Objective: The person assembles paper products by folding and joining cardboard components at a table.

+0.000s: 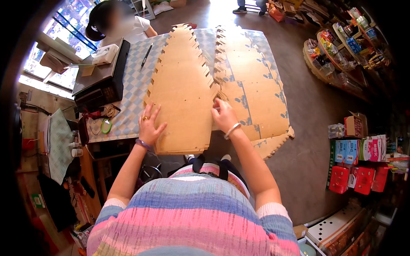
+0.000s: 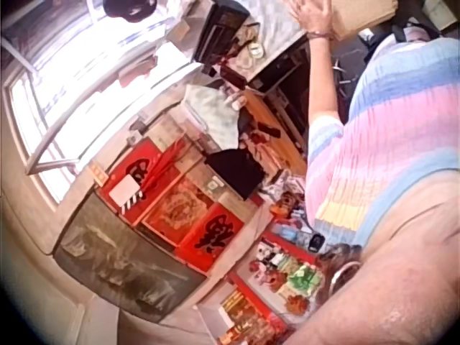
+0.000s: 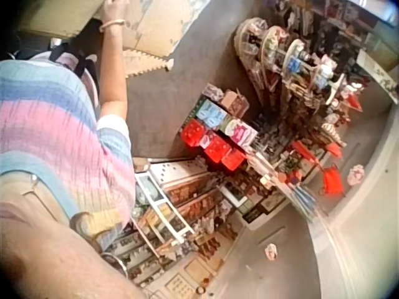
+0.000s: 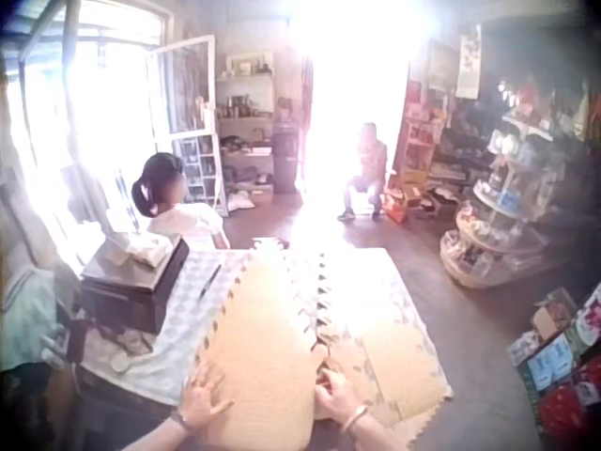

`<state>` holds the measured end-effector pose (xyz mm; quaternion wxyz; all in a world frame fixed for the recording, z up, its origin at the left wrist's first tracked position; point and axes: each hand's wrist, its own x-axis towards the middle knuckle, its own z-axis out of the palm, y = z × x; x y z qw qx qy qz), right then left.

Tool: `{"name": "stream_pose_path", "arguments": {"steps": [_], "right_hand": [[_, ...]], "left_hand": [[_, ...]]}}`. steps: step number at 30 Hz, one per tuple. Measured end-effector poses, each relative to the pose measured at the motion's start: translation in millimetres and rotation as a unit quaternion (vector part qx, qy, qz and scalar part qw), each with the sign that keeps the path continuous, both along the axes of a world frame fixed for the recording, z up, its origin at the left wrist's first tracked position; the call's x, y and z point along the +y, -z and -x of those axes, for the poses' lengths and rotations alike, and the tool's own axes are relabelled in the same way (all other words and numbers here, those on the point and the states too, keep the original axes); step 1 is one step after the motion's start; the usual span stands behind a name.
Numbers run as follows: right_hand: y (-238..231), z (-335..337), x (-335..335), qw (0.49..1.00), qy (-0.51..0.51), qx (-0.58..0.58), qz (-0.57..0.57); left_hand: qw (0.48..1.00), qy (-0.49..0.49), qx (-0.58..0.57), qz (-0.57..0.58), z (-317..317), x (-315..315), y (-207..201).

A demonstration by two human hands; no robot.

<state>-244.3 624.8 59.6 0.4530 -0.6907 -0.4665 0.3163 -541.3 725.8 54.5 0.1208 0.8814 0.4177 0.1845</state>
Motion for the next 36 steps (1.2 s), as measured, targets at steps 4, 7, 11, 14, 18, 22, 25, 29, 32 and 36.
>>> {"name": "stream_pose_path", "arguments": {"steps": [4,7,11,14,18,22,25,29,32,36], "right_hand": [[24,-2,35,0.978,0.069,-0.196,0.025],[32,-6,44,0.970,0.102,-0.215,0.052],[27,-6,48,0.968,0.114,-0.224,0.024],[20,-5,49,0.970,0.123,-0.201,0.054],[18,-5,49,0.976,0.144,-0.158,0.044],[22,-2,49,0.965,0.155,-0.207,0.031],[19,3,50,0.957,0.148,-0.250,0.017],[11,12,51,0.959,0.165,-0.229,0.010],[23,5,58,0.974,0.176,-0.143,-0.004],[39,-14,59,0.980,0.169,0.105,0.012]], "left_hand": [[0.999,0.027,0.029,-0.004,13,-8,10],[0.999,0.036,0.014,0.005,18,-8,10],[0.999,0.039,0.015,-0.005,18,-9,8],[0.999,0.037,0.025,-0.017,15,-15,6],[0.999,0.035,0.015,-0.014,11,-16,9],[0.999,0.023,0.022,-0.014,9,-17,10],[0.999,0.013,0.029,-0.013,10,-19,10],[1.000,0.009,0.023,-0.017,10,-18,12],[1.000,0.008,0.015,-0.018,12,-17,11],[1.000,0.017,-0.002,-0.007,9,-17,9]]}}
